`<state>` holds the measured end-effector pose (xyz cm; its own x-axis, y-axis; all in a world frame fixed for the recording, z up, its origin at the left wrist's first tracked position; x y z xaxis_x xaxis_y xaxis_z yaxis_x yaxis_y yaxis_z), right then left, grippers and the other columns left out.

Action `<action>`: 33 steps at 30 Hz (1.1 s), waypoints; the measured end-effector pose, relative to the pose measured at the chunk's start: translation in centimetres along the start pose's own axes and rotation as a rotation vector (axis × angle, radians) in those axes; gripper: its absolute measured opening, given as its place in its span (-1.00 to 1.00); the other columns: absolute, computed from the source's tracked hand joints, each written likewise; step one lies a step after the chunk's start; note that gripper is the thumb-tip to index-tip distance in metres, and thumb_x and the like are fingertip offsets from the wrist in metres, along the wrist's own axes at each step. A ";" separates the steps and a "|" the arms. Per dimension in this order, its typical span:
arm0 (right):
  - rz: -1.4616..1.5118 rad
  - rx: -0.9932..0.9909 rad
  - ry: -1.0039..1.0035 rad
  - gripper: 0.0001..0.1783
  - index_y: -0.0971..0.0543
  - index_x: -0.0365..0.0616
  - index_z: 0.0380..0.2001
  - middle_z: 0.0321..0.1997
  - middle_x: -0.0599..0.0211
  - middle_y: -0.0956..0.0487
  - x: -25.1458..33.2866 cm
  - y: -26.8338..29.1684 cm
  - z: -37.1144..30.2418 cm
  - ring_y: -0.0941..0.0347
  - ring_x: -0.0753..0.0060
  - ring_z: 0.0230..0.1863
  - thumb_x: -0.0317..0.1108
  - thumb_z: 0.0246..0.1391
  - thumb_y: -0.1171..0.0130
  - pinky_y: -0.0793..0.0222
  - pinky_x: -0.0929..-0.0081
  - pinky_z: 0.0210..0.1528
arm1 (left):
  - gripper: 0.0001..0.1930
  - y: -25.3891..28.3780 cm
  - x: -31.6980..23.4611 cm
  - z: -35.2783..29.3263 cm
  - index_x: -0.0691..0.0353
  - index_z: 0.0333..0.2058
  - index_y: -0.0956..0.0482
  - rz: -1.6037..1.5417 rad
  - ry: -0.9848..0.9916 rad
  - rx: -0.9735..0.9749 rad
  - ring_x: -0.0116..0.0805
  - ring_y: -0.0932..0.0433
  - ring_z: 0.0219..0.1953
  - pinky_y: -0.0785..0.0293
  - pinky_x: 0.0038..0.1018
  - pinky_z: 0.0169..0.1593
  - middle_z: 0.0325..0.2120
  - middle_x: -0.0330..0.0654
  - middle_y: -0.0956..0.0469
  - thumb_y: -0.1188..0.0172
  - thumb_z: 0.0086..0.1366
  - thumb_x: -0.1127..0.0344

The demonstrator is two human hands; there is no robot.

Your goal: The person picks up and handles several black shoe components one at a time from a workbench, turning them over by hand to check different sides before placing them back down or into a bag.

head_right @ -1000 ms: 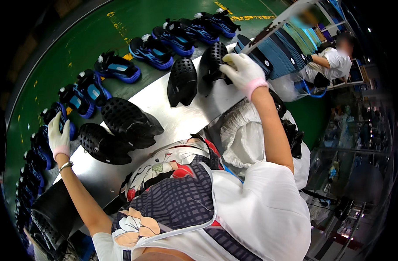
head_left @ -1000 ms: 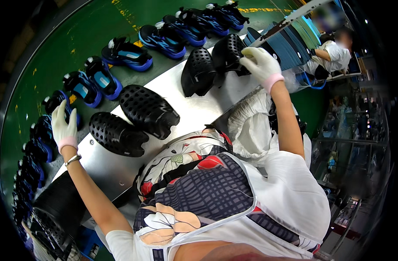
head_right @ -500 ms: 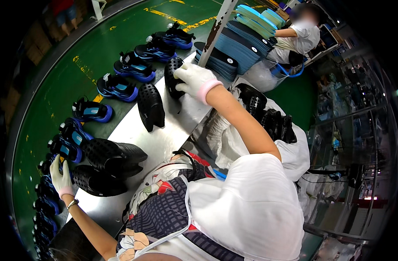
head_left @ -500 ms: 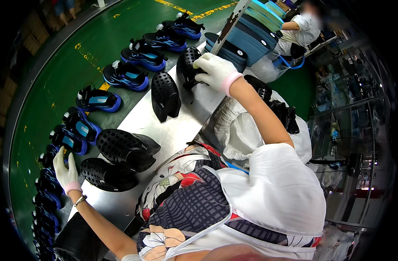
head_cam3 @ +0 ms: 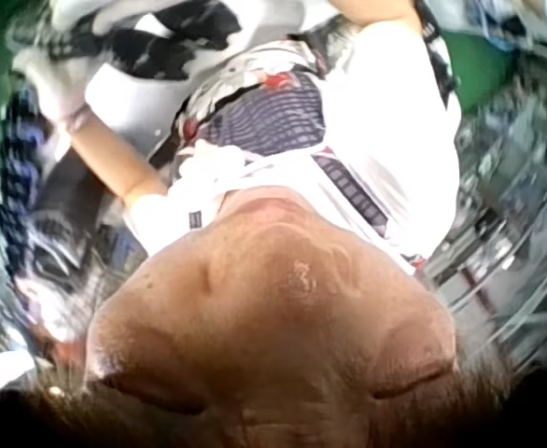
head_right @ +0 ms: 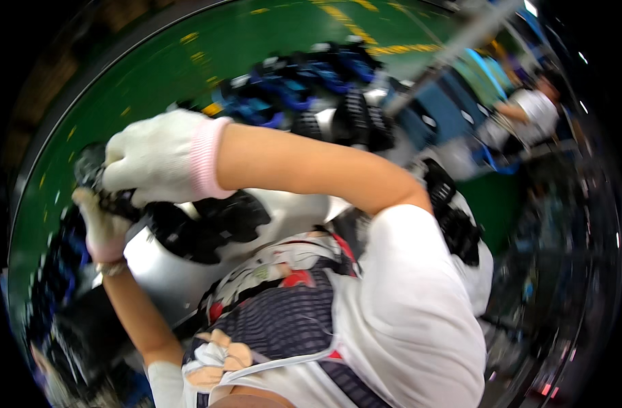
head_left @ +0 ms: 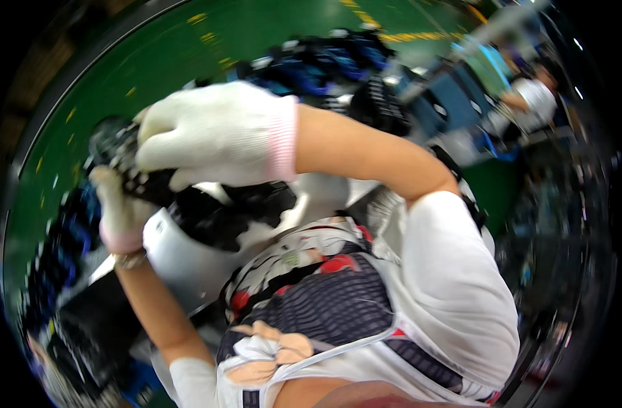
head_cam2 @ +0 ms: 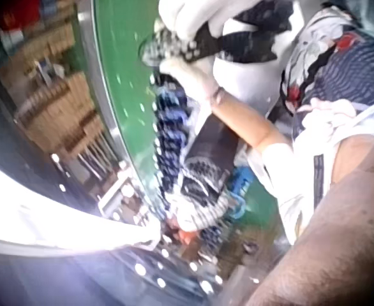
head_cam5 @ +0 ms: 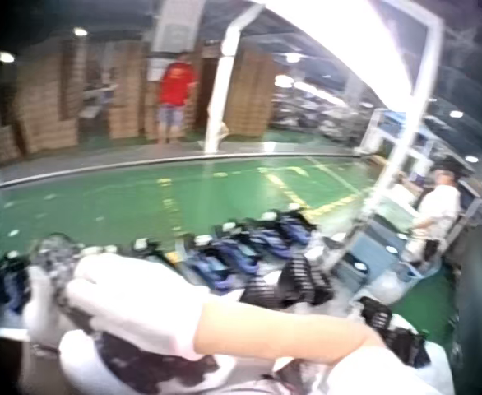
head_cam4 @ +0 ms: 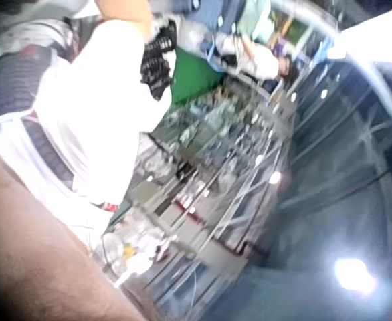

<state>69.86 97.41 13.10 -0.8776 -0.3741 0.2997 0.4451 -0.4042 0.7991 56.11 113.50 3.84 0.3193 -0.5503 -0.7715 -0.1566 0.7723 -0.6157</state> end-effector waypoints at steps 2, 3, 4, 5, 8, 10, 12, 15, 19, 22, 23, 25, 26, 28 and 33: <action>0.000 0.084 -0.040 -0.67 -0.55 -0.03 -0.19 -0.10 0.26 -0.53 0.3 -2.2 2.3 -0.49 0.16 -0.04 -0.27 -0.09 -0.30 -0.48 0.31 -0.06 | -0.36 0.9 -0.4 -1.8 0.25 0.23 -0.24 0.067 -0.072 -0.225 -0.22 -0.38 0.16 -0.32 -0.28 0.23 0.15 -0.09 -0.37 0.05 0.39 -0.14; -0.005 0.087 -0.052 -0.65 -0.55 -0.02 -0.17 -0.10 0.26 -0.53 0.4 -3.1 3.2 -0.48 0.16 -0.04 -0.27 -0.10 -0.31 -0.47 0.30 -0.06 | -0.36 1.1 -0.5 -2.5 0.26 0.22 -0.26 0.066 -0.116 -0.159 -0.25 -0.41 0.13 -0.36 -0.28 0.19 0.11 -0.11 -0.42 0.03 0.39 -0.13; 0.026 0.066 -0.064 -0.61 -0.55 -0.04 -0.15 -0.11 0.24 -0.54 0.6 -3.7 3.6 -0.49 0.16 -0.06 -0.25 -0.10 -0.32 -0.46 0.29 -0.06 | -0.35 1.4 -0.7 -2.7 0.27 0.20 -0.29 0.163 -0.151 -0.169 -0.28 -0.46 0.08 -0.40 -0.31 0.16 0.06 -0.12 -0.46 0.00 0.37 -0.15; 0.027 0.132 -0.146 -0.58 -0.54 -0.06 -0.12 -0.12 0.22 -0.54 0.6 -4.4 4.1 -0.50 0.16 -0.07 -0.22 -0.10 -0.33 -0.45 0.29 -0.06 | -0.34 1.7 -0.7 -3.2 0.29 0.18 -0.31 0.128 -0.149 -0.198 -0.30 -0.51 0.02 -0.45 -0.35 0.11 0.01 -0.12 -0.49 -0.08 0.33 -0.14; -0.003 0.256 -0.338 -0.47 -0.53 -0.18 -0.11 -0.24 0.13 -0.56 0.6 -6.4 5.2 -0.53 0.10 -0.21 -0.04 -0.06 -0.31 -0.45 0.30 -0.15 | -0.47 2.5 -1.0 -4.0 0.20 0.10 -0.39 0.123 -0.217 -0.314 -0.43 -0.54 -0.13 -0.51 -0.45 -0.01 -0.13 -0.22 -0.54 -0.25 0.27 0.03; -0.045 0.372 -0.411 -0.50 -0.55 -0.21 -0.18 -0.32 0.08 -0.56 0.1 -7.2 6.2 -0.53 0.05 -0.28 -0.02 -0.06 -0.29 -0.44 0.27 -0.21 | -0.46 3.1 -0.8 -4.0 0.22 0.10 -0.37 0.189 -0.275 -0.387 -0.39 -0.55 -0.10 -0.51 -0.42 0.01 -0.11 -0.18 -0.54 -0.26 0.27 0.06; -0.068 0.407 -0.425 -0.54 -0.55 -0.22 -0.29 -0.35 0.06 -0.55 -0.1 -7.8 6.7 -0.51 0.03 -0.30 -0.01 -0.05 -0.26 -0.43 0.24 -0.24 | -0.49 3.8 -0.4 -4.1 0.27 0.11 -0.35 0.199 -0.288 -0.460 -0.32 -0.55 -0.05 -0.53 -0.38 0.03 -0.07 -0.12 -0.54 -0.21 0.31 0.11; -0.071 0.381 -0.381 -0.60 -0.54 -0.23 -0.33 -0.39 0.06 -0.55 -0.4 -8.4 7.4 -0.51 0.01 -0.32 -0.06 -0.04 -0.23 -0.42 0.22 -0.25 | -0.58 4.8 0.5 -3.9 0.28 0.06 -0.37 0.006 -0.320 -0.466 -0.31 -0.55 -0.07 -0.53 -0.36 0.01 -0.10 -0.13 -0.54 -0.15 0.36 0.16; 0.001 0.443 -0.506 -0.65 -0.51 -0.25 -0.34 -0.47 0.05 -0.53 -1.4 -10.3 8.1 -0.51 0.03 -0.40 -0.13 0.00 -0.15 -0.43 0.26 -0.30 | -0.68 5.5 1.4 -3.5 0.26 -0.01 -0.41 -0.089 -0.244 -0.512 -0.33 -0.54 -0.08 -0.53 -0.35 -0.01 -0.12 -0.17 -0.53 -0.09 0.40 0.17; 0.127 0.454 -0.600 -0.66 -0.49 -0.28 -0.34 -0.51 0.03 -0.53 -2.3 -11.7 8.2 -0.51 0.10 -0.45 -0.16 0.04 -0.11 -0.43 0.33 -0.35 | -0.66 5.9 1.5 -3.4 0.26 -0.02 -0.42 -0.147 -0.171 -0.572 -0.33 -0.53 -0.07 -0.56 -0.33 -0.04 -0.11 -0.17 -0.52 -0.08 0.40 0.13; 0.121 0.467 -0.589 -0.64 -0.50 -0.27 -0.38 -0.51 0.01 -0.54 -2.5 -12.0 8.3 -0.52 0.05 -0.44 -0.12 0.04 -0.09 -0.44 0.29 -0.33 | -0.65 6.1 1.5 -3.5 0.27 -0.03 -0.42 -0.190 -0.152 -0.565 -0.33 -0.53 -0.07 -0.57 -0.34 -0.04 -0.11 -0.17 -0.52 -0.08 0.40 0.12; 0.136 0.478 -0.551 -0.58 -0.52 -0.25 -0.45 -0.51 -0.03 -0.56 -3.1 -12.5 8.6 -0.54 -0.05 -0.41 -0.03 0.05 -0.04 -0.46 0.21 -0.30 | -0.53 7.0 1.4 -3.5 0.32 -0.01 -0.42 -0.064 -0.021 -0.596 -0.28 -0.57 -0.13 -0.57 -0.32 -0.10 -0.11 -0.09 -0.53 -0.18 0.31 0.04; 0.082 0.465 -0.531 -0.59 -0.53 -0.25 -0.44 -0.50 -0.05 -0.56 -3.4 -12.7 8.7 -0.54 -0.07 -0.40 -0.04 0.05 -0.03 -0.45 0.18 -0.28 | -0.49 7.8 1.3 -3.9 0.33 -0.01 -0.44 0.061 0.095 -0.616 -0.28 -0.58 -0.14 -0.56 -0.36 -0.11 -0.11 -0.07 -0.54 -0.19 0.29 -0.01; 0.014 0.475 -0.520 -0.59 -0.54 -0.24 -0.41 -0.48 -0.06 -0.57 -4.6 -12.5 9.4 -0.53 -0.10 -0.37 -0.05 0.04 -0.02 -0.45 0.15 -0.25 | -0.37 9.6 0.9 -4.0 0.35 -0.01 -0.49 0.636 0.183 -0.609 -0.31 -0.60 -0.21 -0.52 -0.47 -0.14 -0.09 0.01 -0.52 -0.22 0.19 -0.13; -0.038 0.570 -0.627 -0.55 -0.56 -0.17 -0.20 -0.42 -0.06 -0.59 -7.4 -12.8 10.5 -0.55 -0.05 -0.33 -0.02 0.02 -0.03 -0.46 0.21 -0.21 | -0.49 12.2 2.9 -3.3 0.28 -0.05 -0.51 1.457 -0.064 -0.573 0.02 -0.48 -0.02 -0.45 -0.25 0.06 0.02 0.02 -0.43 -0.26 0.14 0.04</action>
<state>68.82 114.08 6.13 -0.9013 0.2311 0.3663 0.4031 0.1381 0.9047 52.07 120.28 -6.46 -0.3823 0.5603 -0.7348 -0.6700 0.3796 0.6380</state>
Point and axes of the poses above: each hand's wrist, its own z-axis towards the middle knuckle, its own y-axis out of the back of the hand, x = y × z, the point moved 2 cm from there along z, towards the middle knuckle
